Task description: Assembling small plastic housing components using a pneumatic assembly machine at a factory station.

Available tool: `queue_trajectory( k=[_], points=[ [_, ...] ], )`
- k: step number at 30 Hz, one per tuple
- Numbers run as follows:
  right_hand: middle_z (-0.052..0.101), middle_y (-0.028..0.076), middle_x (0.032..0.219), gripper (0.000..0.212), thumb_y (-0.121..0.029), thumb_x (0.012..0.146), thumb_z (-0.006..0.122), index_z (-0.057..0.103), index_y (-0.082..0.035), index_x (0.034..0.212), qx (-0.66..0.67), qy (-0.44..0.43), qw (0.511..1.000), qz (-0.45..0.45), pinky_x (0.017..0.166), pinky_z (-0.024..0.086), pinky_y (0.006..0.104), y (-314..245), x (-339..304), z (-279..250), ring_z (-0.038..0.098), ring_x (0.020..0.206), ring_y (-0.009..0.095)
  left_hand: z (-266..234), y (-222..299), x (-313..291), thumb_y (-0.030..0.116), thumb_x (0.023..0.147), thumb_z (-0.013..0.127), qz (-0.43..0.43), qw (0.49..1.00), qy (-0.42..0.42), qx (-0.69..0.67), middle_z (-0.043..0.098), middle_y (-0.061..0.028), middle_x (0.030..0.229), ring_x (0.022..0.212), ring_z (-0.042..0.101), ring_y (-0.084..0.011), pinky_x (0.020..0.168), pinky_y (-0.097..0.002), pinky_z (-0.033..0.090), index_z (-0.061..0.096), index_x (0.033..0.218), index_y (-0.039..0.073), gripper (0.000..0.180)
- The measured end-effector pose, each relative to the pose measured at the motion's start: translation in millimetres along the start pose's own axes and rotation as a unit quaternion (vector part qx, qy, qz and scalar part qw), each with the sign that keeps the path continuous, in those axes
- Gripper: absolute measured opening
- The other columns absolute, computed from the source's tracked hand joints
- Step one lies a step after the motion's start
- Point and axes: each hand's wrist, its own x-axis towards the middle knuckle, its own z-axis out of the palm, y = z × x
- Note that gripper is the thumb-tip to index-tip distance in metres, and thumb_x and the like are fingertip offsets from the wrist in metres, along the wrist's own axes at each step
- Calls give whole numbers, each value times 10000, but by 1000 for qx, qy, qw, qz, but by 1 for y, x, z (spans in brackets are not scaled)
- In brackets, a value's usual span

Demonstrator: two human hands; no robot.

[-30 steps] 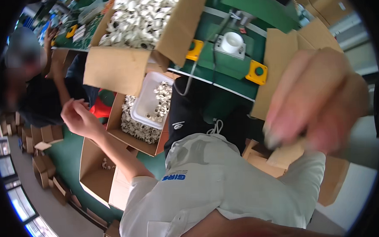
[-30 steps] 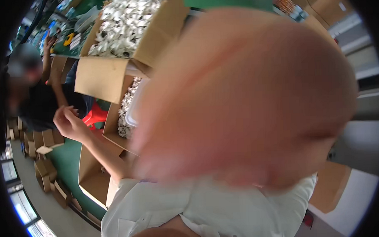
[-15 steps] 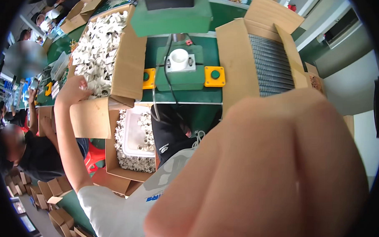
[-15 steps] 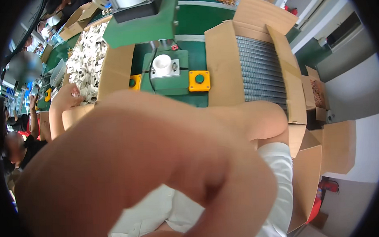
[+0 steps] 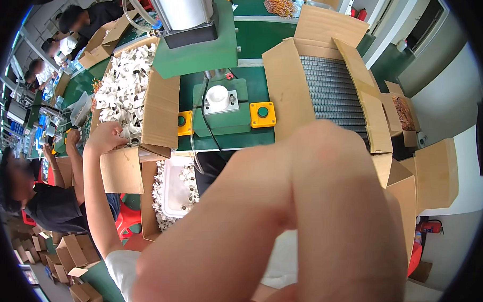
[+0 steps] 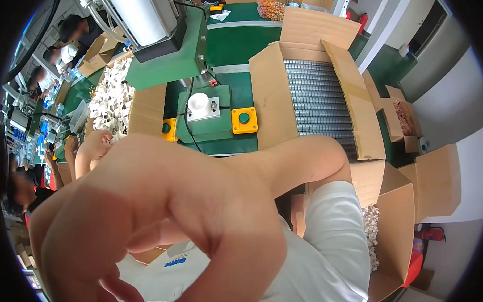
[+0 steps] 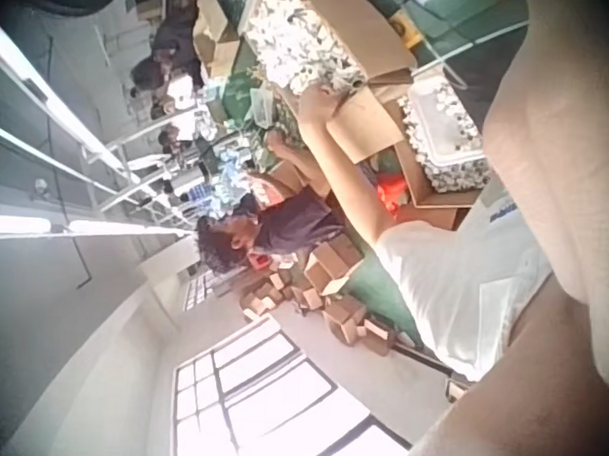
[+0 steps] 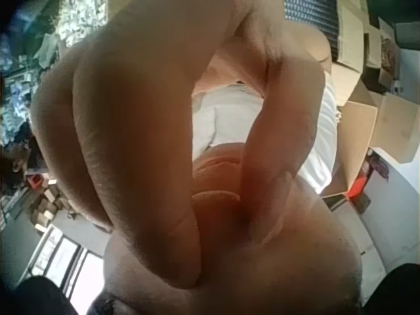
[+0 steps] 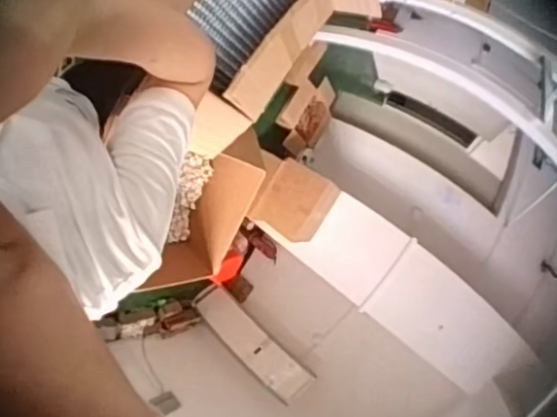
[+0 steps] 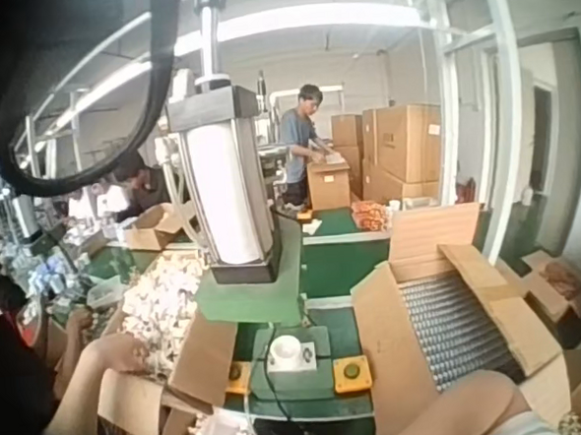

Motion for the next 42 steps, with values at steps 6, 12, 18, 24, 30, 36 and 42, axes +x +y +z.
queue_trajectory(
  k=[6, 12, 18, 24, 30, 36, 42],
  points=[
    [644, 100, 963, 267, -138, 852, 697, 633, 12, 1064, 62, -13, 998, -21, 647, 510, 271, 7, 11, 7, 612, 754, 187, -3, 9, -5, 151, 728, 729, -24, 999, 14, -18, 618, -94, 798, 702, 581, -213, 625, -318, 480, 662, 1023, 17, 331],
    [637, 94, 954, 255, -137, 859, 690, 630, 11, 1056, 127, -34, 990, -44, 645, 504, 269, 11, 23, 16, 603, 753, 183, 4, -33, 8, 131, 744, 669, 19, 997, 70, 4, 625, -132, 914, 764, 585, -237, 658, -325, 485, 616, 1141, 60, 406],
    [629, 89, 944, 242, -137, 865, 684, 627, 9, 1049, 183, -36, 981, -57, 643, 498, 266, 14, 23, 22, 595, 753, 179, 7, 27, -9, 73, 737, 668, -10, 991, 116, -69, 622, -173, 971, 833, 611, -294, 727, -368, 501, 605, 1168, 84, 435],
    [622, 84, 935, 230, -137, 871, 677, 624, 7, 1042, 244, -51, 966, -77, 642, 492, 264, 11, 24, 30, 587, 752, 175, 17, 23, 3, 103, 751, 623, 32, 994, 100, 20, 628, -167, 1008, 831, 604, -316, 751, -399, 497, 571, 1252, 123, 505],
    [615, 78, 926, 218, -137, 877, 670, 621, 6, 1034, 310, -61, 944, -98, 640, 486, 262, 11, 19, 38, 578, 752, 171, 16, -9, 26, 115, 789, 612, 54, 986, 139, 72, 633, -178, 1010, 864, 619, -351, 783, -418, 504, 564, 1223, 101, 437],
    [608, 73, 916, 206, -137, 884, 663, 618, 4, 1027, 370, -74, 918, -123, 638, 480, 259, 12, 17, 45, 570, 751, 167, 20, -23, 31, 140, 833, 599, 94, 970, 211, 70, 634, -173, 930, 830, 616, -347, 751, -423, 504, 577, 1192, 82, 363],
    [601, 67, 907, 195, -137, 890, 657, 615, 3, 1020, 445, -81, 881, -138, 636, 474, 257, 19, 13, 56, 561, 751, 164, 31, -2, 15, 99, 756, 620, 41, 983, 179, 14, 642, -185, 1053, 886, 622, -371, 778, -443, 499, 564, 1274, 145, 523]
  ],
)
